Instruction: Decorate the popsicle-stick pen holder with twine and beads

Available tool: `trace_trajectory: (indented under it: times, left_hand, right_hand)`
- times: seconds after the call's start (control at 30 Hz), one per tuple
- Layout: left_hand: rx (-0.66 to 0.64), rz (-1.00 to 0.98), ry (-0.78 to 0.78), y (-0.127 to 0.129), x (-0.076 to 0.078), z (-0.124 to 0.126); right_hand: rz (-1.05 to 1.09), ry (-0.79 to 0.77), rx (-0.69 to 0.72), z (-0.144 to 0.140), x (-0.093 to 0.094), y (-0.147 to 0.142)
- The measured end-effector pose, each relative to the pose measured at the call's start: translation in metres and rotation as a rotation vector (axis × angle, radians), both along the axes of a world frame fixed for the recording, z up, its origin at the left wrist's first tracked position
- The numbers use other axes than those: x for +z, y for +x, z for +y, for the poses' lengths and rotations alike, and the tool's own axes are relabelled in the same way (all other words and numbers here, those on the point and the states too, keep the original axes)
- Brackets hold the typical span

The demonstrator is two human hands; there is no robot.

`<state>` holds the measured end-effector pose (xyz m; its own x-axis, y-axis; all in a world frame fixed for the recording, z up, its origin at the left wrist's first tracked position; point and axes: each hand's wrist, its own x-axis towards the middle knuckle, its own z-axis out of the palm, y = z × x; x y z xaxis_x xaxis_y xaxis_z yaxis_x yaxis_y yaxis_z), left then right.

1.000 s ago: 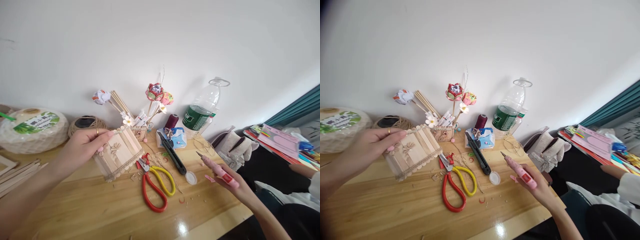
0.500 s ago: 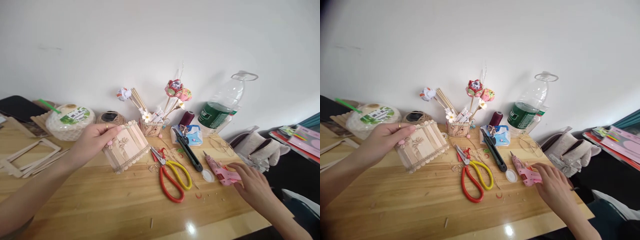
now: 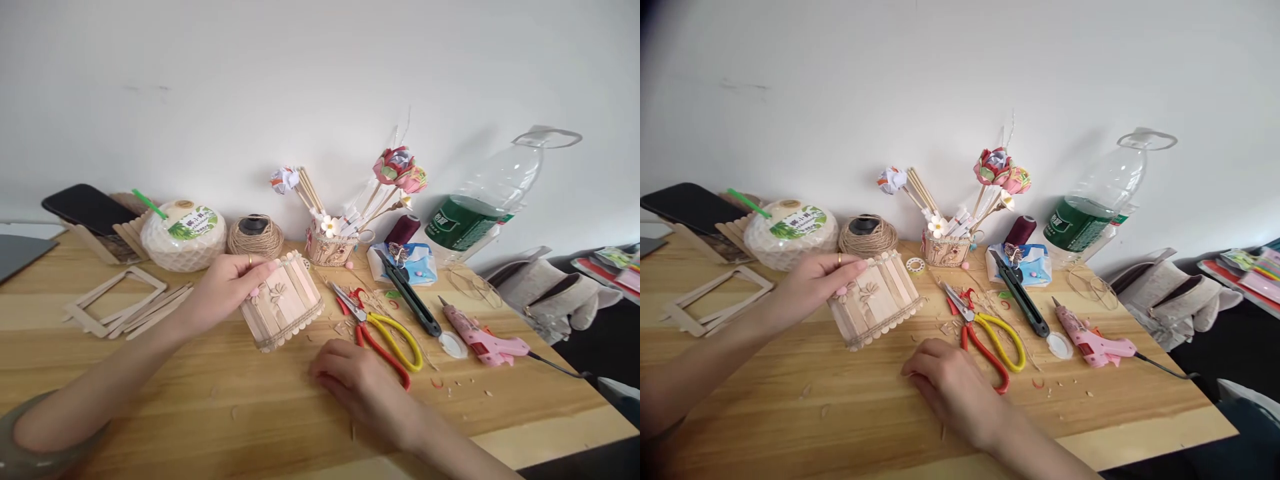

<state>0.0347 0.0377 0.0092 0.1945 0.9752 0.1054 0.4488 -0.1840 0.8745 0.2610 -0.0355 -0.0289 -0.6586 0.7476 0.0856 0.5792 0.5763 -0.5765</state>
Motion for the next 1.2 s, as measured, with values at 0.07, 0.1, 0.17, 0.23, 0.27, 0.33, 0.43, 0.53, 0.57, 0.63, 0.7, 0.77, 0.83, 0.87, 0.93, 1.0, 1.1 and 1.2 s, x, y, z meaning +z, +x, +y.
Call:
trace_trajectory:
  times: [0.07,0.1,0.17,0.23,0.27,0.33,0.43,0.53,0.57,0.63,0.7,0.77,0.83,0.87,0.93,1.0,1.1,1.2]
  left_hand:
    - [-0.026,0.002,0.003,-0.002,-0.001,-0.001]
    - [-0.04,-0.002,0.002,-0.003,-0.002,-0.002]
    - [-0.066,-0.021,-0.003,-0.003,-0.002,-0.003]
    - [-0.083,-0.037,-0.005,-0.003,-0.002,-0.003]
    - [-0.087,-0.043,-0.005,-0.003,-0.003,-0.003]
    - [-0.094,-0.05,-0.009,-0.003,-0.003,-0.003]
    - [-0.095,-0.054,-0.016,-0.004,-0.004,-0.003]
    - [-0.084,-0.058,-0.019,-0.004,-0.007,-0.004]
    - [-0.075,-0.064,-0.025,-0.004,-0.008,-0.004]
    - [-0.049,-0.085,-0.034,-0.004,-0.01,-0.005]
    - [-0.022,-0.111,-0.031,-0.003,-0.011,-0.006]
    - [-0.005,-0.137,-0.026,0.0,-0.012,-0.009]
    - [0.011,-0.154,-0.03,0.003,-0.011,-0.012]
    - [0.02,-0.16,-0.033,0.005,-0.01,-0.014]
    - [0.037,-0.173,-0.033,0.007,-0.008,-0.018]
    - [0.038,-0.189,-0.027,0.009,-0.007,-0.021]
    - [0.04,-0.199,-0.011,0.009,-0.006,-0.025]
    - [0.046,-0.204,-0.006,0.008,-0.007,-0.026]
  right_hand:
    - [-0.019,-0.03,0.008,0.006,-0.003,-0.007]
    - [-0.026,-0.043,0.0,0.009,-0.005,-0.009]
    - [-0.027,-0.06,-0.017,0.011,-0.007,-0.01]
    - [-0.024,-0.076,-0.027,0.012,-0.01,-0.01]
    - [-0.026,-0.08,-0.033,0.012,-0.011,-0.01]
    - [-0.043,-0.076,-0.044,0.012,-0.012,-0.011]
    - [-0.08,-0.06,-0.05,0.01,-0.011,-0.012]
    - [-0.069,-0.025,-0.033,0.007,-0.006,-0.011]
    - [-0.045,0.001,-0.027,0.005,-0.003,-0.01]
    - [0.033,0.088,-0.032,0.004,0.003,-0.009]
    - [0.13,0.215,-0.076,0.004,0.01,-0.009]
    - [0.212,0.338,-0.141,0.006,0.018,-0.013]
    - [0.262,0.418,-0.18,0.01,0.026,-0.019]
    - [0.275,0.443,-0.186,0.012,0.029,-0.022]
    - [0.294,0.483,-0.194,0.018,0.033,-0.03]
    - [0.303,0.522,-0.215,0.022,0.035,-0.036]
    - [0.291,0.6,-0.252,0.026,0.034,-0.043]
    - [0.263,0.696,-0.269,0.026,0.034,-0.047]
